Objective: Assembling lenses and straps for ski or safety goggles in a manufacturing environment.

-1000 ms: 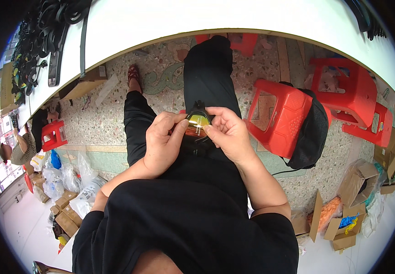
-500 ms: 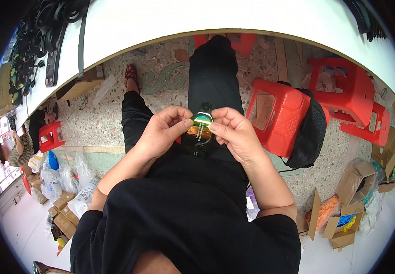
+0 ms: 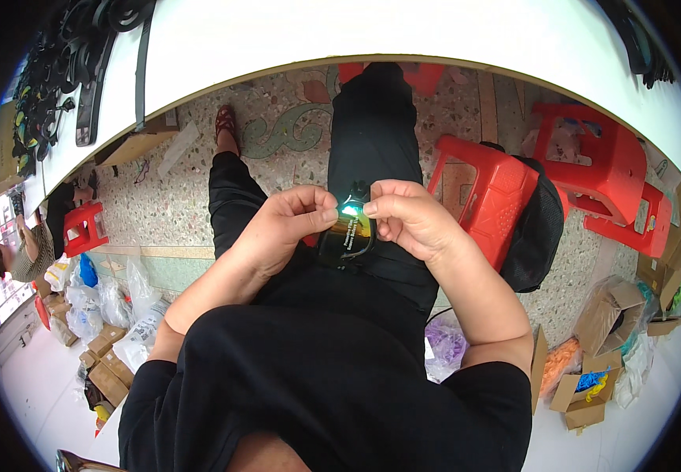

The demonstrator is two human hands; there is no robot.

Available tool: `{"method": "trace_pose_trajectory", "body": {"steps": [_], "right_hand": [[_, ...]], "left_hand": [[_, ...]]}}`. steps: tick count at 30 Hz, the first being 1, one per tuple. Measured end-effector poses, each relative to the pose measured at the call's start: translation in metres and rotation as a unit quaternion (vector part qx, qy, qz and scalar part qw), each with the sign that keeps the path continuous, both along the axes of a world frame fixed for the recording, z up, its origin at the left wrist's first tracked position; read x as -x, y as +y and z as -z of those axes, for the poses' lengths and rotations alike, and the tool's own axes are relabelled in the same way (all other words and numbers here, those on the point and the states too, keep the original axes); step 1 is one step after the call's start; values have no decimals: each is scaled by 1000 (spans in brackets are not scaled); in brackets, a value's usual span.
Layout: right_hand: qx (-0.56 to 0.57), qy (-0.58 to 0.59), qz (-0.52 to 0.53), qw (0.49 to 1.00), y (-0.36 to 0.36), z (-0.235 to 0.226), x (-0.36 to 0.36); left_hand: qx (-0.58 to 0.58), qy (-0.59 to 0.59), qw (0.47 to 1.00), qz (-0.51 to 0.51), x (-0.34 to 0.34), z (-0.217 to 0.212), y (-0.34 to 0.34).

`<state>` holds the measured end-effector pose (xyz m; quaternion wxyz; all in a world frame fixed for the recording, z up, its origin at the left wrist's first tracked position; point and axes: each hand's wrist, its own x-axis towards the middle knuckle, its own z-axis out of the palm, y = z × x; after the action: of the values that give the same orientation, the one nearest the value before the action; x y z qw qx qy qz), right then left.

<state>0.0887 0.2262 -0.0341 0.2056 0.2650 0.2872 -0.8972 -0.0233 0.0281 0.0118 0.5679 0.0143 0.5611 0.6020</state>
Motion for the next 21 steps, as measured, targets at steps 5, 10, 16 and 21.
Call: {"method": "trace_pose_trajectory", "body": {"steps": [5,10,16,21], "right_hand": [[-129,-13,66,989,-19,-10,-6],[-256,120,207,936,-68,-6,-48],[-304,139,247,909,-87,-2,-47],[-340,128,245,899,-88,1,-45]], "left_hand": [[41,40,998,0,-3,6,-12],[25,282,955,88,-17,8,-39],[80,327,936,107,-20,11,-29],[64,470,878,65,-34,21,-24]]}}
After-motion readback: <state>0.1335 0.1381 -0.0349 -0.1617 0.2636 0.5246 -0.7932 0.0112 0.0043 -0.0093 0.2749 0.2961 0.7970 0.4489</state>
